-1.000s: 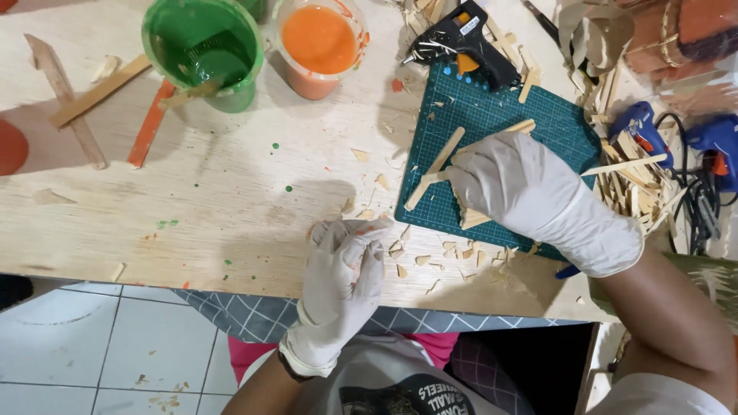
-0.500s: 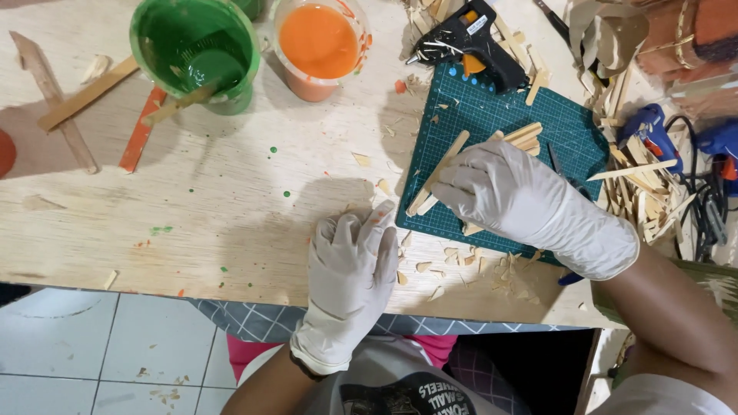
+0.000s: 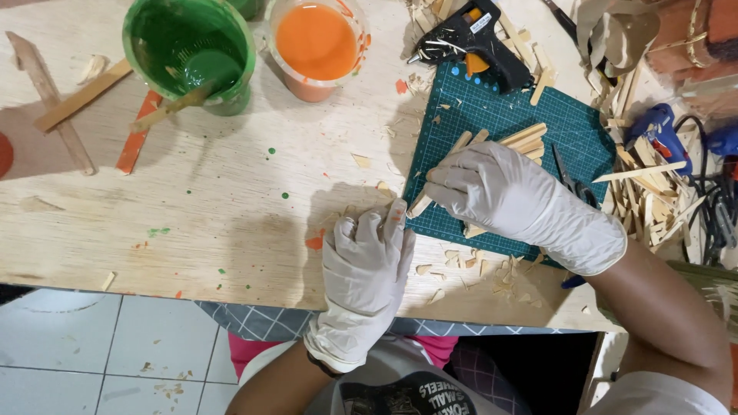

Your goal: The person uses a hot glue gun to apply glue to small wooden sticks and joins them together one by one. They repeatedly pick up sticks, apply glue, and press them onto a growing assembly on a green cutting mat.

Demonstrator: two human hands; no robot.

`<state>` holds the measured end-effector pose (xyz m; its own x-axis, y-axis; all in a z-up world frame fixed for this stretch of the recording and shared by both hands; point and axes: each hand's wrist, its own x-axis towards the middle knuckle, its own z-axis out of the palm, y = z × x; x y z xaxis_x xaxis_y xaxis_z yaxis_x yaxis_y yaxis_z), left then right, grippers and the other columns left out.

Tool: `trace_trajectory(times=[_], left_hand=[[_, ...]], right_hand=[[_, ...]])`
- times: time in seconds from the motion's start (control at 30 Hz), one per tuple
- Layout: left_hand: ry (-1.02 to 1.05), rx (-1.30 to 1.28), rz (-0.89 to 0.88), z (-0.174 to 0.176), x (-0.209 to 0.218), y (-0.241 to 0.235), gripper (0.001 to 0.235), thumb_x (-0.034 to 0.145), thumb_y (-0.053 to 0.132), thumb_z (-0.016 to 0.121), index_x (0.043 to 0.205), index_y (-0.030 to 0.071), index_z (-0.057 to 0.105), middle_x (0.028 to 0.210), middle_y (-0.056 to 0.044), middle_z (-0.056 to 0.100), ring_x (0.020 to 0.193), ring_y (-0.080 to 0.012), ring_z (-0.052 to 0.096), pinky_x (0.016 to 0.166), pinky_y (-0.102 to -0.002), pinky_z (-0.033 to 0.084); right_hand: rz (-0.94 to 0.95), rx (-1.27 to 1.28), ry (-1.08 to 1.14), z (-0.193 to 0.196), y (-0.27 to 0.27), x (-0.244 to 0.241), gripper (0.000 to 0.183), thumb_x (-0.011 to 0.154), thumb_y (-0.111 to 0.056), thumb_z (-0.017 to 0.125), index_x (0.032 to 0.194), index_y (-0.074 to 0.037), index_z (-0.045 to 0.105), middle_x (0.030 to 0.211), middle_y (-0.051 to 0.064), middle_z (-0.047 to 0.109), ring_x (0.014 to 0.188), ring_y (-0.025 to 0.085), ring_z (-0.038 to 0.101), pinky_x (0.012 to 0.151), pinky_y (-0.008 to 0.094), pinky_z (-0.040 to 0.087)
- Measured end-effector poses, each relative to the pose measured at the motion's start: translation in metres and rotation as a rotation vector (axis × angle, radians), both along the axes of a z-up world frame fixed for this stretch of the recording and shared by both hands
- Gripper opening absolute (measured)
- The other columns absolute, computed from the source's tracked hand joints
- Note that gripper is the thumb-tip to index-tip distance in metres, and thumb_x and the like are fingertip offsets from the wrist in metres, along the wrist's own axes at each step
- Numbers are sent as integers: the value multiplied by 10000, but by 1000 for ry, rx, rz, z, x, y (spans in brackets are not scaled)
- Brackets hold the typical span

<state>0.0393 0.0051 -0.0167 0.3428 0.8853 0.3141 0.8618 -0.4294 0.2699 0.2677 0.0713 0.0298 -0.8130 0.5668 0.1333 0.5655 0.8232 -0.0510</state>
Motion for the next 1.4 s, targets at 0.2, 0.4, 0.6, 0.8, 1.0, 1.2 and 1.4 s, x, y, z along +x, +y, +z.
trace_trajectory(times=[0.2,0.4,0.6,0.8,1.0,1.2,1.4], left_hand=[[30,24,17,0,5,0,325,968,455,674,1236,279,723,927,5,561,838,-245,546,722,-416,517],[25,2,24,0,6,0,313,969,450,670,1229,280,707,931,6,563,852,-251,556,729,-419,518],[32,42,50,1,7,3,245,980,440,666,1180,305,707,902,17,530,825,-236,530,661,-384,491],[38,104,62,-3,13,5,291,982,480,674,1198,286,700,913,16,542,799,-235,523,617,-369,456],[-1,25,47,4,19,4,329,980,433,643,1212,208,707,943,-13,570,915,-300,578,682,-423,468],[-33,161,62,-1,24,8,253,955,363,679,1127,181,720,861,-43,526,846,-298,546,638,-403,449],[-29,203,63,12,24,14,104,942,286,680,936,182,675,786,-33,480,796,-287,551,607,-389,444]], right_hand=[[4,24,-49,-8,-4,6,76,1000,-164,685,1031,-121,740,1070,54,759,1001,251,744,826,360,589],[1,45,-44,-9,-3,4,43,964,-126,739,1005,-112,746,1046,52,768,988,245,753,844,355,609],[22,39,-39,-5,-2,3,110,950,-89,756,1052,-82,716,1078,82,751,997,263,741,864,366,605],[29,44,-41,-2,-1,0,145,951,-47,753,1066,-70,670,1081,88,721,975,255,725,824,347,590],[-8,46,-130,1,-2,-4,89,946,-107,738,1006,-114,673,992,53,728,958,226,733,855,369,574],[-48,64,-243,5,-4,-9,50,958,-153,705,993,-124,683,935,28,728,978,201,731,933,401,560],[-33,-30,-189,29,7,-22,141,950,-90,742,879,-85,620,740,-9,628,751,163,678,821,326,573]])
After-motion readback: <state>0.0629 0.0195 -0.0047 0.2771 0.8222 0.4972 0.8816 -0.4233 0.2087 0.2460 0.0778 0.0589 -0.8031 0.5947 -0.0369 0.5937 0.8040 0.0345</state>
